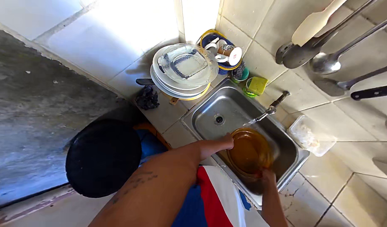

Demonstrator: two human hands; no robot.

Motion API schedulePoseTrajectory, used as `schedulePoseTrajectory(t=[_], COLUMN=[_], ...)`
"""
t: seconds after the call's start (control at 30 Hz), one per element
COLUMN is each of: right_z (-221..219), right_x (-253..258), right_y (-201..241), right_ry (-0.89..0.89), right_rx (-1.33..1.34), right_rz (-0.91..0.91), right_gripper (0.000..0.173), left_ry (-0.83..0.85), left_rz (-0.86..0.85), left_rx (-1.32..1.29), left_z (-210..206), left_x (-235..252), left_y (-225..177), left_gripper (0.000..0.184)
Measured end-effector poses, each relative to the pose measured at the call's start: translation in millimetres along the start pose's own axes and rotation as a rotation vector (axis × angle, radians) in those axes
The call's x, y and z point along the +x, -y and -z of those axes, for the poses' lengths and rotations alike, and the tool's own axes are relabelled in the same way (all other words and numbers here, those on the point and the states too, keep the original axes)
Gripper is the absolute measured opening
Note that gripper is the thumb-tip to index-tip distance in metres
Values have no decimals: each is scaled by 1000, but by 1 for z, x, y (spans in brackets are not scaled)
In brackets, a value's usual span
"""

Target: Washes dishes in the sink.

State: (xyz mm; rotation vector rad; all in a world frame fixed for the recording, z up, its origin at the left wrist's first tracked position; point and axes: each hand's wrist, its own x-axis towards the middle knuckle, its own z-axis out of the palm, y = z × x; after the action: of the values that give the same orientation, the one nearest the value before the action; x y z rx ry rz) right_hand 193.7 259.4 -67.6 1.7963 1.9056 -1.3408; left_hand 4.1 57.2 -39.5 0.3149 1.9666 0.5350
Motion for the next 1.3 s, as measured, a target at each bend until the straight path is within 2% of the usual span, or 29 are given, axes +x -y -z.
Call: schedulePoseTrajectory(t=[0.07, 0.13, 0.2, 0.27, 0.33, 0.43, 0.53, 0.63, 0.73, 0.87, 1.0, 1.17, 1.3], right_z=[-6, -9, -11, -14, -26, -62, -106, -156, -195, -224, -218, -166, -97], right_x=[1, -7, -28, -54, -82, -134, -166, -188, -209, -216, -232, -242, -220], right_y=[-2, 4, 26, 54, 94, 179, 258, 331, 378, 380, 373, 349, 294], right_ry=[-54, -160, -231, -200, -56, 345, 650, 813, 835, 818, 753, 674, 643], right_rx=[-11, -82, -189, -228, -214, -78, 92, 254, 275, 358, 489, 494, 421], right_rz=[-23, -13, 116, 393, 689, 814, 719, 559, 367, 313, 306, 373, 487], right_gripper=[39, 56, 71, 60, 44, 36, 38, 47, 54, 34, 21, 14, 9], left_ry=[36, 64, 88, 97, 34, -199, -645, -1009, -1179, -1154, -991, -808, -741], left_rz=[0, -36, -97, -213, -357, -445, -425, -200, -82, 6, 57, 118, 175], left_rx=[16, -58, -157, -328, -457, -561, -529, -297, -126, -42, 43, 182, 272], left_z=[-7, -12, -2, 23, 62, 138, 209, 269, 312, 367, 404, 425, 431], left_x=[3, 7, -4, -37, -85, -167, -213, -251, -251, -218, -195, -180, -170], left_y=[4, 15, 21, 24, 34, 64, 108, 135, 152, 164, 161, 148, 140], left_gripper=[73, 76, 78, 69, 54, 39, 31, 39, 39, 38, 40, 69, 76])
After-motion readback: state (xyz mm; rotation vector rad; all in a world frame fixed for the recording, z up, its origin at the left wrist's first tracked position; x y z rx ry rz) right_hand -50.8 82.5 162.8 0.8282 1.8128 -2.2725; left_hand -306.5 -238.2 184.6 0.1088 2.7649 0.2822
